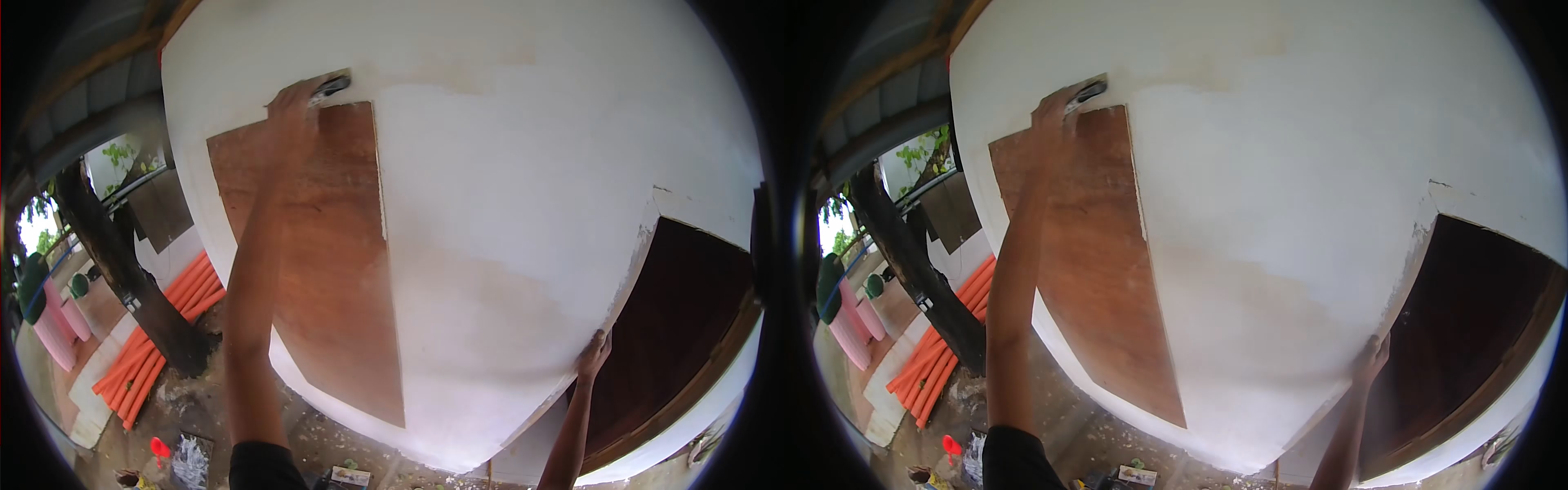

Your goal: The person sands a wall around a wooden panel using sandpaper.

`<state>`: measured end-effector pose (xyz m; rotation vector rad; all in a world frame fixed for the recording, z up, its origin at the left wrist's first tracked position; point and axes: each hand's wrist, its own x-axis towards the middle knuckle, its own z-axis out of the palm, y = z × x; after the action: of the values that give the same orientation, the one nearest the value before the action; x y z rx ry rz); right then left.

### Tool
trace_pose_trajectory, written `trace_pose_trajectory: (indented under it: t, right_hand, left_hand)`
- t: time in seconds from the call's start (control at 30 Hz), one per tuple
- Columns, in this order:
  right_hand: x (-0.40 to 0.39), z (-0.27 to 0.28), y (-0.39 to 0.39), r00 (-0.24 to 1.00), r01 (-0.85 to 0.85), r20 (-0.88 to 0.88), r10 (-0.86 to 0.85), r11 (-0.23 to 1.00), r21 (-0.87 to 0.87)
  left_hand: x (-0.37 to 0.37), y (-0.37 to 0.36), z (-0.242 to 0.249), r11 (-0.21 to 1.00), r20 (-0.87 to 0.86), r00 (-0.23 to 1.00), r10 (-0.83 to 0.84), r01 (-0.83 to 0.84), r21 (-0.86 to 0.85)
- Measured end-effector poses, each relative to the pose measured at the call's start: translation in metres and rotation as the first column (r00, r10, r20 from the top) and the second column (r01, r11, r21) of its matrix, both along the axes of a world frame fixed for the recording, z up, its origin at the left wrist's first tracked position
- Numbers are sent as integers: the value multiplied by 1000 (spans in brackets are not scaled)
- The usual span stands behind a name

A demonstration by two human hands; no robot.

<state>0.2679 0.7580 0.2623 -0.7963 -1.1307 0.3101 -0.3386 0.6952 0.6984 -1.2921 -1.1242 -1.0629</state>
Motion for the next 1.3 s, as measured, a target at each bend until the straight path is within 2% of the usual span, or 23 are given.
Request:
trace_pose_trajectory:
  t: [0.07,0.17,0.27,0.37,0.4,0.5,0.6,0.7,0.8,0.9,1.0,1.1,1.2,1.3]
  right_hand:
    - [2,-6,9,999,32,-12,-32,999,16]
    - [10,-11,7,999,-26,23,27,998,-53]
    - [12,-14,8,999,18,38,-14,995,-95]
    - [0,2,-3,999,-33,13,33,999,-2]
    - [-3,3,-1,1000,-10,-6,10,1000,4]
    - [-4,2,0,1000,13,-14,-13,1000,-6]
    - [4,-4,0,1000,-10,13,10,1000,-30]
    - [2,-6,3,999,32,10,-32,999,-39]
    - [7,-10,8,999,35,21,-34,999,-31]
    - [5,-6,4,1000,-5,5,6,999,-31]
    - [-1,-1,0,1000,5,-11,-5,1000,-26]
    - [1,3,0,1000,-9,-3,9,1000,-13]
    - [1,3,-5,998,-59,14,60,998,-30]
    - [-2,2,0,999,45,21,-45,999,26]
  left_hand:
    - [68,-20,-1,996,-170,982,-83,86,8]
    - [38,-4,11,996,-254,967,-12,33,79]
    - [5,-9,30,997,154,987,-52,44,56]
    - [14,2,21,989,9,990,-139,138,48]
    - [41,-2,5,981,-169,971,-167,181,72]
    - [68,-13,-11,992,-354,934,-58,92,81]
    - [21,-5,16,990,-155,987,-50,69,121]
    - [19,-8,16,990,-312,940,-139,144,-5]
    - [49,-28,-4,999,-322,946,-48,41,-27]
    - [45,-30,10,1000,-282,959,2,-7,-16]
    - [71,-26,-9,999,-379,925,21,-32,-21]
    - [72,-17,-10,1000,-339,941,-13,20,19]
    - [41,-11,0,996,-132,990,47,-36,84]
    - [58,-10,8,999,26,999,47,-48,16]
